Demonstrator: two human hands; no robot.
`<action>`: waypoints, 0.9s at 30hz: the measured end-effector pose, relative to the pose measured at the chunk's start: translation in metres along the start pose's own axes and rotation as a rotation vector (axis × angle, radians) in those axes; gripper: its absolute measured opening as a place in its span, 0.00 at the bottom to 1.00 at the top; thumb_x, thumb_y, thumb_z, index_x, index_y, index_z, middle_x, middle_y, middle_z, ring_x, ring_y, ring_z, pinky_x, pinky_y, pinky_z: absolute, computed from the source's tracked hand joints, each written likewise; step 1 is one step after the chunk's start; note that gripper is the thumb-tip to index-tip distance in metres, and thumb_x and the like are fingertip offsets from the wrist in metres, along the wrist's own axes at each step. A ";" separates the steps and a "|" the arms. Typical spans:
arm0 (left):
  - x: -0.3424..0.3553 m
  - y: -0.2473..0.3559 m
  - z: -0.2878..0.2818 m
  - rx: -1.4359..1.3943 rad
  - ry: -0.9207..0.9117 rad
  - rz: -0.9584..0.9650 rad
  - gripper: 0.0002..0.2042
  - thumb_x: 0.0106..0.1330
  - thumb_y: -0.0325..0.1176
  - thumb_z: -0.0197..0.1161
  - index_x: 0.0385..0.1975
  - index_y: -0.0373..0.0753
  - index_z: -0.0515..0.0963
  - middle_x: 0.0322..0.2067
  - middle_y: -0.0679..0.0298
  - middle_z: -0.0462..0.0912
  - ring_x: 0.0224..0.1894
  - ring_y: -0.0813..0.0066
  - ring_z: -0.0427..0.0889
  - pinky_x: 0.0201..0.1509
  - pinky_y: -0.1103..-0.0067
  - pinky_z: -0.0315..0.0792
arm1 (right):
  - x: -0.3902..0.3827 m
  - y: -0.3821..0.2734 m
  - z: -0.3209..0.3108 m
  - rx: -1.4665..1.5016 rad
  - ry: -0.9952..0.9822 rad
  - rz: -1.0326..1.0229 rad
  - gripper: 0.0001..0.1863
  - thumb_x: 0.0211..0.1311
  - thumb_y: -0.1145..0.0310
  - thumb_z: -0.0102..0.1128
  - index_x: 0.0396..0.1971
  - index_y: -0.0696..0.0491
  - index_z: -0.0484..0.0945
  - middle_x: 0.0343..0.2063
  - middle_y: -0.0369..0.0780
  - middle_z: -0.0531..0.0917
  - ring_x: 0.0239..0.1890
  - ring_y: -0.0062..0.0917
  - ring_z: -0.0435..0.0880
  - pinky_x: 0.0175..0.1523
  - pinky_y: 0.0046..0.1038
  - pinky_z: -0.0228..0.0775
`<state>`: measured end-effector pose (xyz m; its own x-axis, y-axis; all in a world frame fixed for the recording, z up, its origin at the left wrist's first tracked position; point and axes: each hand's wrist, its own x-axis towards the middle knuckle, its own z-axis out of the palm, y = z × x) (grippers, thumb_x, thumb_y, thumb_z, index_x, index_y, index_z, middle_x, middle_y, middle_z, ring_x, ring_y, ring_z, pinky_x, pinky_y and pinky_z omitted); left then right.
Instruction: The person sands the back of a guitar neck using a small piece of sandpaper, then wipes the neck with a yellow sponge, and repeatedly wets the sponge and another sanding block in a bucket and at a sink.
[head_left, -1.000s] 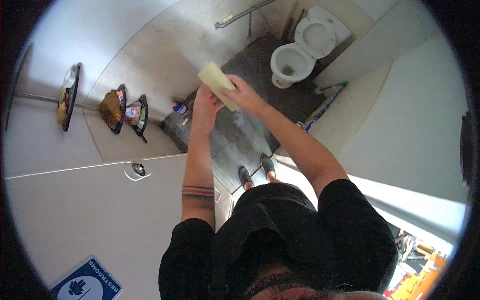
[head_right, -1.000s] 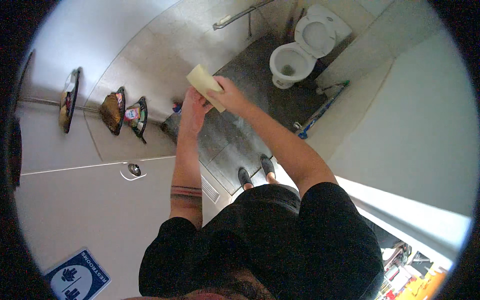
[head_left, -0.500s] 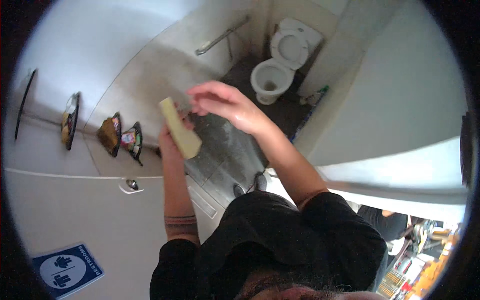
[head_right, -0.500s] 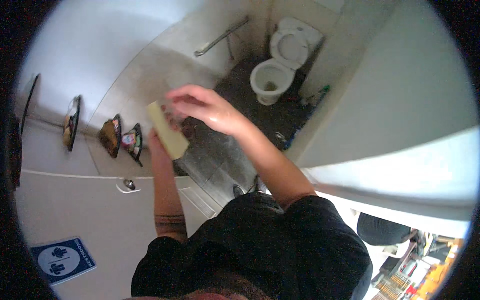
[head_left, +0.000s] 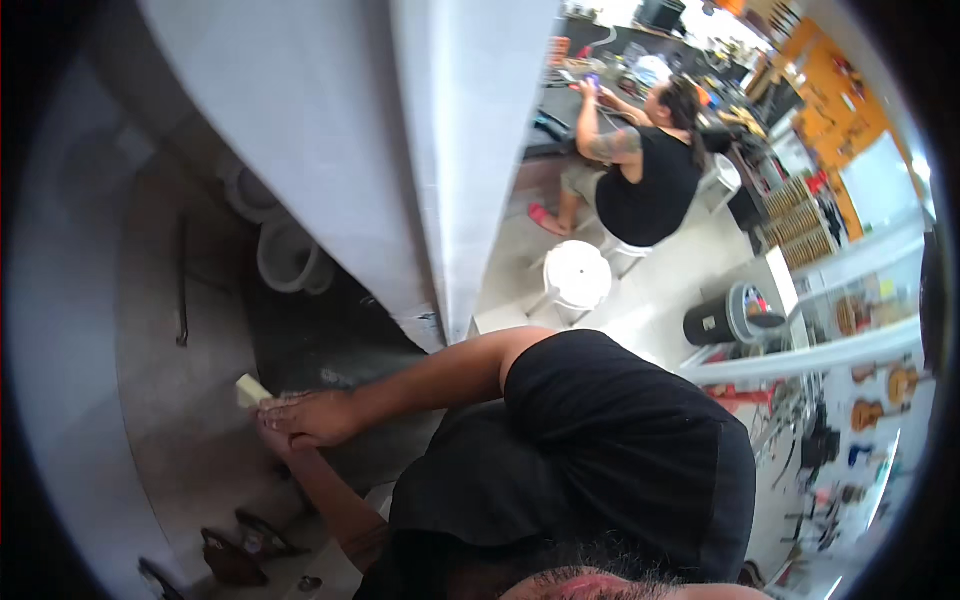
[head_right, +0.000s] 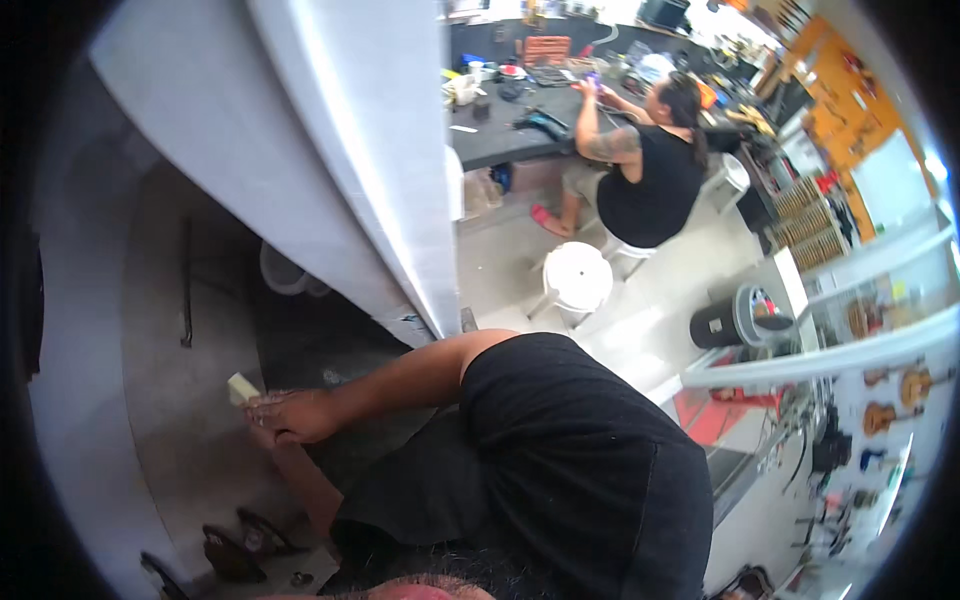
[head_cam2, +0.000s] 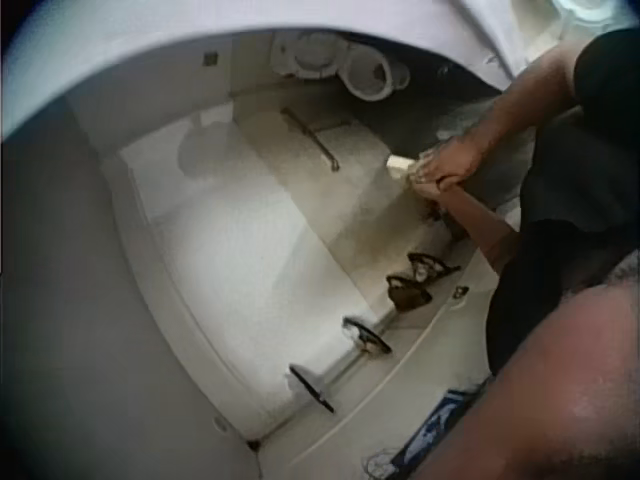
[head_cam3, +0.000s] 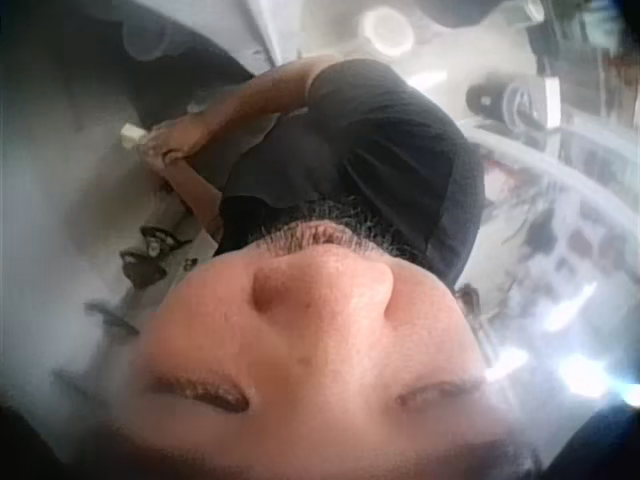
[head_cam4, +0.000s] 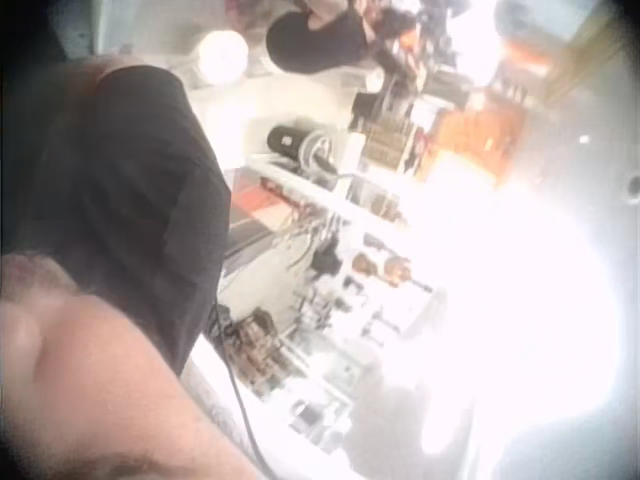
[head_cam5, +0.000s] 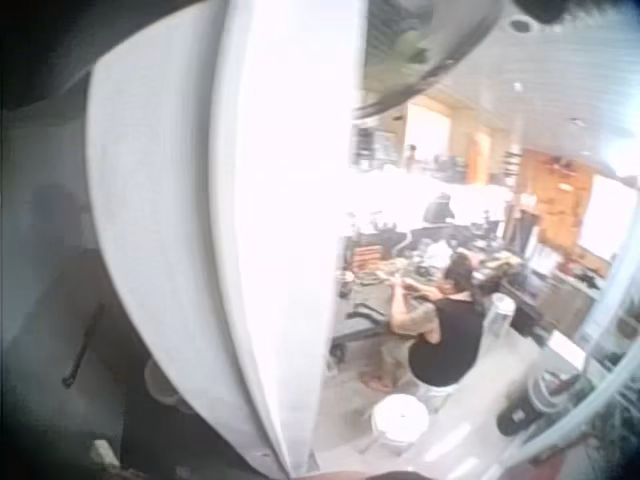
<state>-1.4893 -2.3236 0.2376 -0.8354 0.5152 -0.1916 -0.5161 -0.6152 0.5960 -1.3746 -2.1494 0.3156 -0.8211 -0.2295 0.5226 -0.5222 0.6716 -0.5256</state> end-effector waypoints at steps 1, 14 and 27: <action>0.008 0.021 -0.013 0.054 -0.068 -0.058 0.19 0.83 0.52 0.49 0.46 0.42 0.78 0.35 0.64 0.84 0.39 0.63 0.86 0.53 0.64 0.81 | -0.005 -0.006 -0.018 0.171 -0.079 0.015 0.29 0.78 0.58 0.59 0.72 0.57 0.73 0.76 0.49 0.71 0.78 0.46 0.69 0.80 0.45 0.64; -0.001 0.007 -0.134 1.017 -0.038 -0.463 0.25 0.84 0.51 0.52 0.66 0.38 0.79 0.43 0.62 0.85 0.40 0.71 0.83 0.48 0.69 0.79 | -0.240 0.027 -0.154 0.512 -0.233 0.523 0.13 0.78 0.67 0.58 0.53 0.55 0.87 0.43 0.43 0.92 0.49 0.33 0.92 0.56 0.37 0.80; -0.120 -0.389 0.093 1.774 -0.358 -1.004 0.21 0.71 0.42 0.73 0.53 0.29 0.87 0.42 0.56 0.90 0.42 0.62 0.89 0.48 0.64 0.81 | -0.696 0.001 -0.350 0.864 0.748 0.978 0.12 0.84 0.65 0.56 0.51 0.55 0.85 0.39 0.33 0.87 0.43 0.17 0.84 0.48 0.25 0.77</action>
<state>-1.1702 -2.0904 0.1014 -0.2627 0.4337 -0.8619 0.2172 0.8970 0.3851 -0.7235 -1.7426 0.1864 -0.7517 0.6327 -0.1860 -0.0435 -0.3290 -0.9433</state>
